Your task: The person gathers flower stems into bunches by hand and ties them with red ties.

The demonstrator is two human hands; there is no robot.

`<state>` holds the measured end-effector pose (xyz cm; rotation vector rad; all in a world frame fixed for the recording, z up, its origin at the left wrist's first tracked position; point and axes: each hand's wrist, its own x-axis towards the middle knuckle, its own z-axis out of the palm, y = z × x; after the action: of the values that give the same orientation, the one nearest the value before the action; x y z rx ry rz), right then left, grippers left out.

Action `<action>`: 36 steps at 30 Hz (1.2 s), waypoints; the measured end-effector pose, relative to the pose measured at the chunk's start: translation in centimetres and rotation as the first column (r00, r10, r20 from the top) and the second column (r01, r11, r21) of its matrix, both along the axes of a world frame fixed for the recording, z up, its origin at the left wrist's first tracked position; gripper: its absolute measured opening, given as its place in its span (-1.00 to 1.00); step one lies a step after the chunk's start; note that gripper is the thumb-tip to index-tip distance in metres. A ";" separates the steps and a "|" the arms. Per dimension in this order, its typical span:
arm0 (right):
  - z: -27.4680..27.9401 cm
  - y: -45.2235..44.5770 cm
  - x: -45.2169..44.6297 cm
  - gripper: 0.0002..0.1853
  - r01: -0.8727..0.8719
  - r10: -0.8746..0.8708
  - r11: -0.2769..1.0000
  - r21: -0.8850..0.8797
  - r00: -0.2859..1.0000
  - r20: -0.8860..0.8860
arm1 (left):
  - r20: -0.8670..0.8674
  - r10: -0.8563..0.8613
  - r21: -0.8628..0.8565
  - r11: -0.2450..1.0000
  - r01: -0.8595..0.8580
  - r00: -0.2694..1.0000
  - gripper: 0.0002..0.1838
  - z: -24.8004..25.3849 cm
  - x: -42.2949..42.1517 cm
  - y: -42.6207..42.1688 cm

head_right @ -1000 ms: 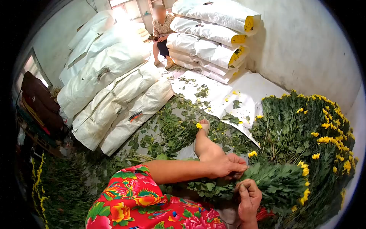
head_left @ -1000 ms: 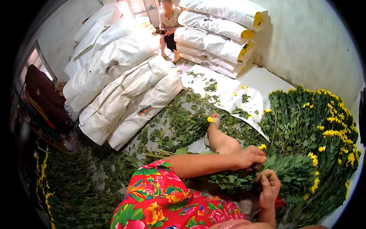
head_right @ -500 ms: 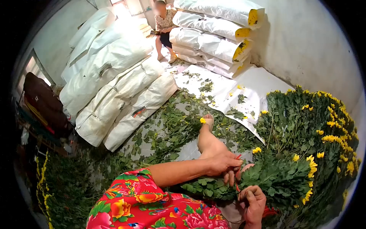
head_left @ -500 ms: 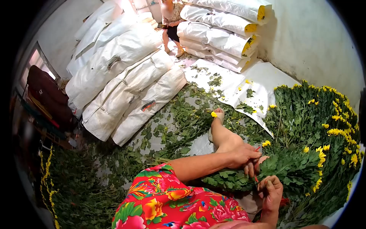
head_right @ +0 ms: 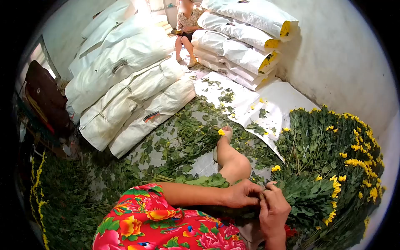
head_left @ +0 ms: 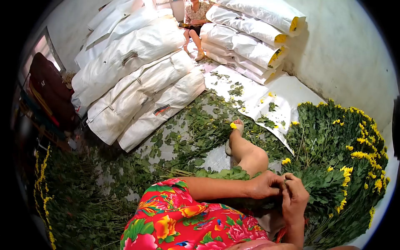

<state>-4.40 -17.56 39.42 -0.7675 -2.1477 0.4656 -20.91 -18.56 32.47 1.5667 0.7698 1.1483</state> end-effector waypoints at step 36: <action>-2.0 4.1 1.5 -0.84 -0.073 0.095 0.897 -0.436 0.995 0.028 | -0.243 0.605 0.847 0.514 -0.138 0.758 -0.81 0.8 -0.2 0.8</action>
<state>-2.86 -13.50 37.43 -0.9365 -2.1523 1.0075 -21.11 -17.79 33.30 2.6549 1.0911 1.5485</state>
